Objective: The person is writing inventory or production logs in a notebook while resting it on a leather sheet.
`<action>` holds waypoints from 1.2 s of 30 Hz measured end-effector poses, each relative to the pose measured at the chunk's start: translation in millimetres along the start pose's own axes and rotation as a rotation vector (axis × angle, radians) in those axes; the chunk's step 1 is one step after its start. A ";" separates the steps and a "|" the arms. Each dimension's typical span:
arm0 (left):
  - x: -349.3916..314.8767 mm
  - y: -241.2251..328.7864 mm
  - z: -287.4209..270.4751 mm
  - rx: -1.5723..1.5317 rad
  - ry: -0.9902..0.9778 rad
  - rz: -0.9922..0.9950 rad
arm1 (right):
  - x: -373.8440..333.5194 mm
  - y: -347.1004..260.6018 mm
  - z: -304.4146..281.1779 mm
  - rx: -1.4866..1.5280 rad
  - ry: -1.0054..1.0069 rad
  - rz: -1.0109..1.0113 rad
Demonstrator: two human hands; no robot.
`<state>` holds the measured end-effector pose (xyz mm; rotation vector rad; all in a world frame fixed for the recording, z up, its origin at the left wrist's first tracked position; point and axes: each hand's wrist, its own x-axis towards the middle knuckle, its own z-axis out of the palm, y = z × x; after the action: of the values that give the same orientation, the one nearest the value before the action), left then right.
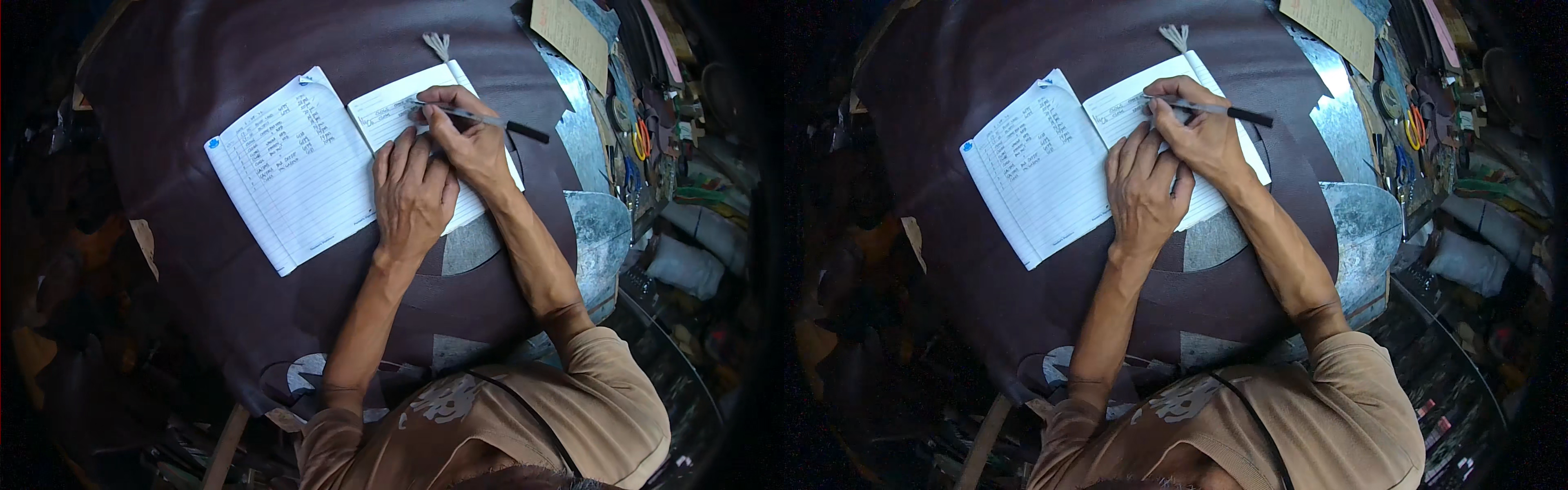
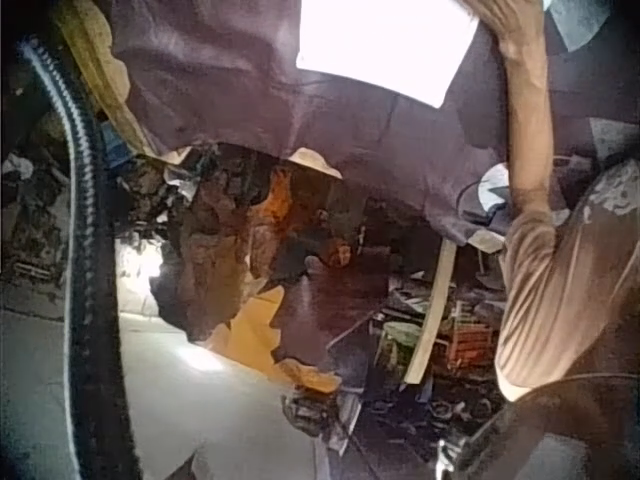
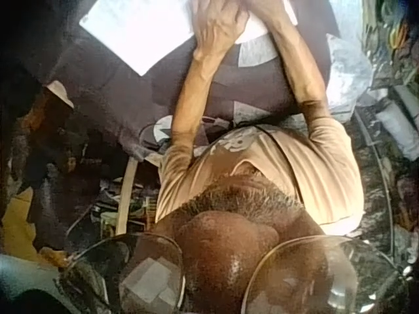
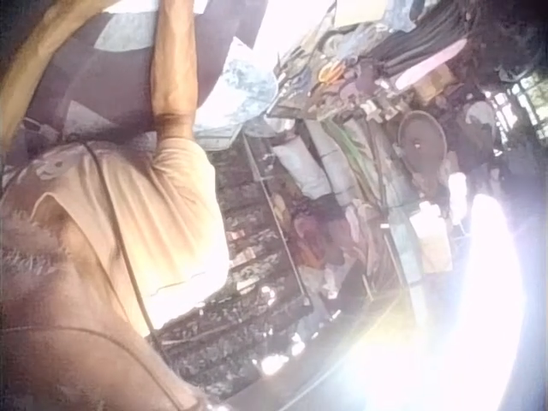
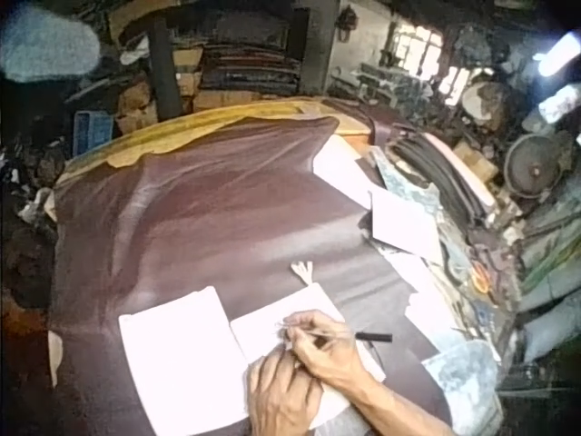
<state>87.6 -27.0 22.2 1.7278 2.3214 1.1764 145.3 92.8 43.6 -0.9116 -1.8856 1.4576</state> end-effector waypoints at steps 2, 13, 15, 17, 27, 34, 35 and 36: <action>0.5 -1.3 0.7 0.012 0.011 -0.020 | 0.7 0.4 0.7 -0.104 -0.024 -0.090; -1.4 -4.2 1.5 0.040 0.043 -0.069 | 5.6 11.8 2.1 -0.131 -0.094 -0.086; -2.7 -4.4 2.8 0.049 0.056 -0.071 | 5.5 16.3 2.1 -0.176 -0.092 -0.164; -2.5 -3.2 2.1 0.046 0.056 -0.075 | 6.0 18.5 1.6 -0.169 -0.093 -0.177; -2.7 -4.5 -0.6 0.062 0.064 -0.086 | 4.4 16.3 2.7 -0.178 -0.112 -0.179; -3.1 -4.0 0.2 0.052 0.067 -0.088 | 4.1 15.6 2.8 -0.166 -0.116 -0.185; -3.5 -4.5 1.0 0.047 0.071 -0.090 | 4.2 15.4 3.0 -0.175 -0.118 -0.183; -3.4 -4.2 1.7 0.041 0.075 -0.090 | 4.3 15.0 2.4 -0.184 -0.120 -0.182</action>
<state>86.2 -29.3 17.2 1.5984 2.4546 1.2073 143.4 97.5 28.6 -0.7258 -2.1586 1.2712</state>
